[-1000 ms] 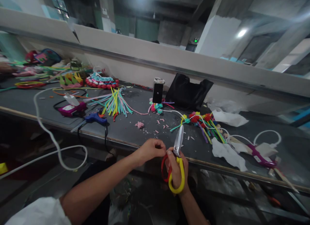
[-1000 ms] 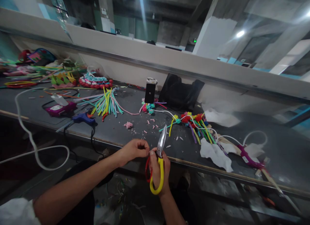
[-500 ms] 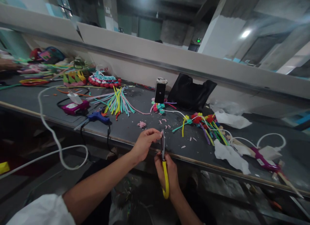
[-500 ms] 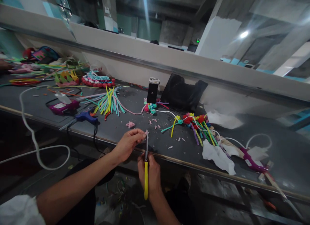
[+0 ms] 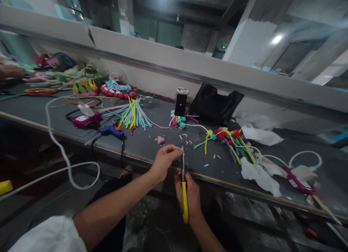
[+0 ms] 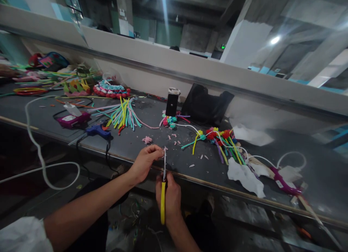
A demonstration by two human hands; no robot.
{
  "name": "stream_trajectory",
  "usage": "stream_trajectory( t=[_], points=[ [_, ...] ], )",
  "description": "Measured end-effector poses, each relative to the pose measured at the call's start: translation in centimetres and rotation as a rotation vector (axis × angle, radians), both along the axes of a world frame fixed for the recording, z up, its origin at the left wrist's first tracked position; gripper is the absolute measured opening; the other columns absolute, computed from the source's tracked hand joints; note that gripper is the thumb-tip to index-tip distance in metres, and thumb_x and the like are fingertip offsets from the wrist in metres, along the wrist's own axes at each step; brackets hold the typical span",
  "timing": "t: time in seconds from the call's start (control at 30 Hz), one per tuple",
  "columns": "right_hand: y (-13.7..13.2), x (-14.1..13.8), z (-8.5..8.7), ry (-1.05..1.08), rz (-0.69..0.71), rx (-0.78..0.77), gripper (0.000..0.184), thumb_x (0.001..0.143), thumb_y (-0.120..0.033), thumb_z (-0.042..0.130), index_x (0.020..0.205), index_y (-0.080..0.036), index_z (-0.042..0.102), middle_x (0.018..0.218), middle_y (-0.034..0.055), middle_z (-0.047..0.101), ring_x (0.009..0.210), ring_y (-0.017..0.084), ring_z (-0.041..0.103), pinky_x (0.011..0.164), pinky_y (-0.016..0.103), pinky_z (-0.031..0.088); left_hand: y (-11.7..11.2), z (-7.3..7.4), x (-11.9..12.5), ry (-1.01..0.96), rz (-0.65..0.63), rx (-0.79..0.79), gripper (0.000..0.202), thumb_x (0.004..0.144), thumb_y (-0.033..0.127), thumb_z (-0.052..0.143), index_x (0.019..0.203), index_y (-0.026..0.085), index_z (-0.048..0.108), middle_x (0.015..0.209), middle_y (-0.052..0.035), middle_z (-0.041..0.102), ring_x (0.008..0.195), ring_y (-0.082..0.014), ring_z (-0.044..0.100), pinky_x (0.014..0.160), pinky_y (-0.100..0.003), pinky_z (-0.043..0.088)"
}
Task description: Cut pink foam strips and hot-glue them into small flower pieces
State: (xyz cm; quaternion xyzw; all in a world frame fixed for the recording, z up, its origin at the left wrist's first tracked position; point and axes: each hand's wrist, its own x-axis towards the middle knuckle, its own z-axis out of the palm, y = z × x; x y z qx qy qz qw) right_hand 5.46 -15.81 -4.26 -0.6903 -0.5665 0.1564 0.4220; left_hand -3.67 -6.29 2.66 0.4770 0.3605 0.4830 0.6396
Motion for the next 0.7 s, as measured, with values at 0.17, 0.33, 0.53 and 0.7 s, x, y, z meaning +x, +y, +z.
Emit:
stream_trajectory(
  t=[0.17,0.33,0.53,0.7],
  points=[
    [0.01,0.10,0.01,-0.004,-0.022,-0.002,0.025,0.091,-0.037,0.044,0.094,-0.020,0.063,0.076,0.0053,0.072,0.065,0.019,0.068,0.058,0.023,0.043,0.02,0.14,0.00,0.008,0.008,-0.003,0.010,0.065,0.022,0.068,0.058,0.016,0.062,0.059,0.0041,0.055,0.060,-0.0094,0.043,0.061,-0.023,0.032],
    [-0.09,-0.12,0.46,0.014,-0.008,0.026,0.030,0.092,-0.038,0.042,0.096,-0.019,0.064,0.074,0.0051,0.071,0.062,0.018,0.065,0.059,0.023,0.044,-0.01,0.19,-0.01,0.003,0.011,-0.008,0.013,0.065,0.024,0.069,0.058,0.016,0.061,0.058,0.0044,0.054,0.058,-0.0092,0.043,0.061,-0.023,0.032],
    [-0.12,-0.21,0.85,0.021,-0.031,0.062,0.029,0.091,-0.037,0.043,0.084,-0.019,0.064,0.069,0.0040,0.068,0.058,0.016,0.062,0.057,0.022,0.043,0.11,-0.06,-0.11,-0.005,0.001,-0.012,0.011,0.065,0.024,0.068,0.059,0.016,0.062,0.059,0.0041,0.053,0.059,-0.0092,0.042,0.061,-0.023,0.031],
    [0.02,0.14,0.83,0.061,-0.041,0.074,0.027,0.090,-0.039,0.047,0.085,-0.018,0.064,0.073,0.0047,0.070,0.060,0.016,0.062,0.059,0.023,0.045,0.51,-0.22,-0.29,-0.052,-0.036,-0.026,0.011,0.065,0.024,0.067,0.061,0.015,0.062,0.060,0.0037,0.053,0.057,-0.0085,0.040,0.060,-0.023,0.032]
  ],
)
